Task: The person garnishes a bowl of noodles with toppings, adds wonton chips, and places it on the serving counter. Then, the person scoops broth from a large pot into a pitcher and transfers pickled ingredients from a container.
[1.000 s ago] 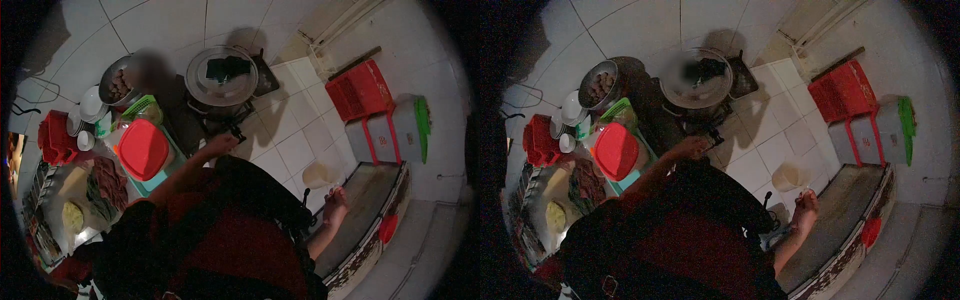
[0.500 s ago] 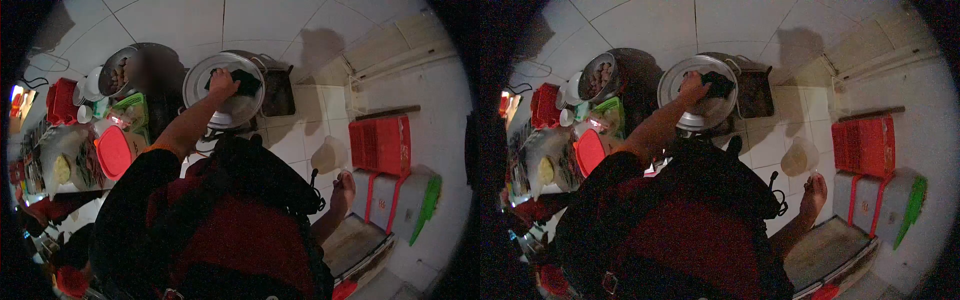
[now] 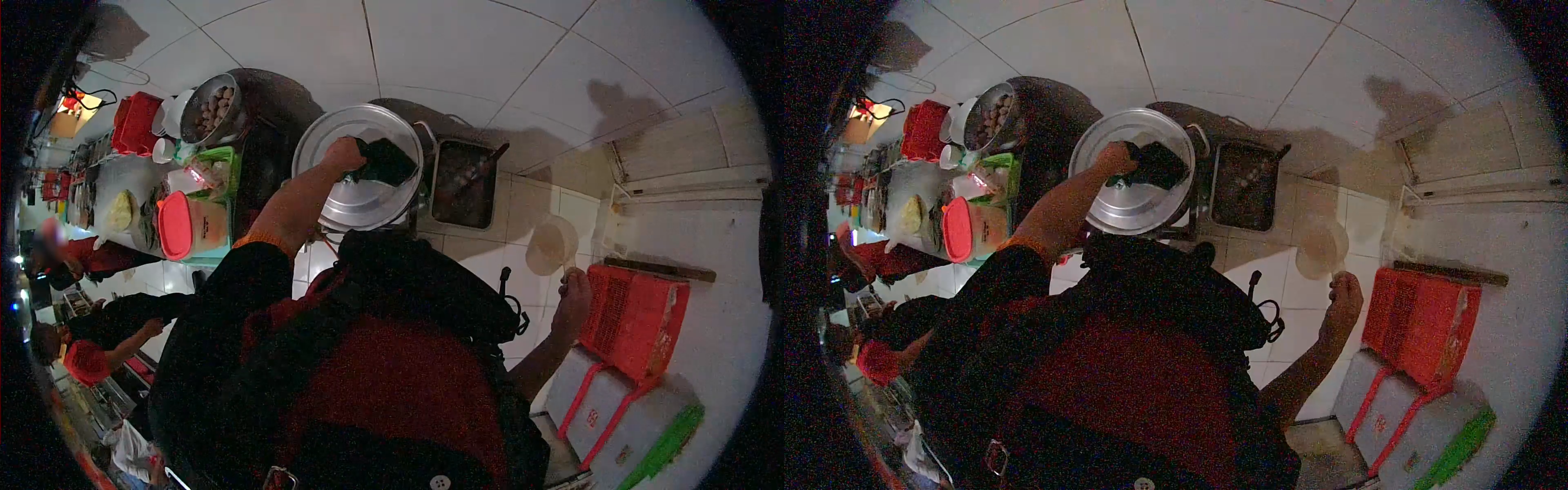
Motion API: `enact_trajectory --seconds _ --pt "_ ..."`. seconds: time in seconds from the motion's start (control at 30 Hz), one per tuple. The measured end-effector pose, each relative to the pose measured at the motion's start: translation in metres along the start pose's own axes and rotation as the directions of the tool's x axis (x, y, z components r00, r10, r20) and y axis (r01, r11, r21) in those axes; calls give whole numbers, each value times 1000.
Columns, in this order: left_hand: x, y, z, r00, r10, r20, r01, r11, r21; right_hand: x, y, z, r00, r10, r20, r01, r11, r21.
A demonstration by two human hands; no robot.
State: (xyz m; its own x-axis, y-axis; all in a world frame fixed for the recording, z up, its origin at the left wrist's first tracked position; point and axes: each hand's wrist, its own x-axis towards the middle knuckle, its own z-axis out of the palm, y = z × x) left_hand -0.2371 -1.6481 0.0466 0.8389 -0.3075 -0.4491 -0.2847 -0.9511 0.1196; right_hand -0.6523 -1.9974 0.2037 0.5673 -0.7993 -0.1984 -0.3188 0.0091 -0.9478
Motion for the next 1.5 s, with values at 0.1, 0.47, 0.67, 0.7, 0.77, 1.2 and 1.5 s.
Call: enact_trajectory --seconds 0.1,0.47,0.67,0.7,0.77,1.2,1.5 --pt "-6 -4 -11 995 96 -35 -96 995 3 19 1 13 1000 18 0 -18 1000 -4" --pt "-42 -74 -101 976 81 -200 -56 990 131 95 9 160 866 -247 436 450 766 -460" --pt "-81 -96 -146 914 47 -402 -7 995 100 98 12 282 619 -536 574 777 524 -349" --pt "-82 -103 -151 922 43 -384 -5 995 100 94 9 297 571 -533 624 820 392 -416" --pt "-84 -112 -154 921 27 -389 8 996 87 88 3 318 426 -562 709 900 183 -395" --pt "-102 -137 -159 904 26 -427 19 995 100 77 -34 316 -58 -485 873 957 -276 -90" --pt "-85 -121 -144 926 6 -379 6 999 32 99 39 271 773 -200 602 109 977 186"
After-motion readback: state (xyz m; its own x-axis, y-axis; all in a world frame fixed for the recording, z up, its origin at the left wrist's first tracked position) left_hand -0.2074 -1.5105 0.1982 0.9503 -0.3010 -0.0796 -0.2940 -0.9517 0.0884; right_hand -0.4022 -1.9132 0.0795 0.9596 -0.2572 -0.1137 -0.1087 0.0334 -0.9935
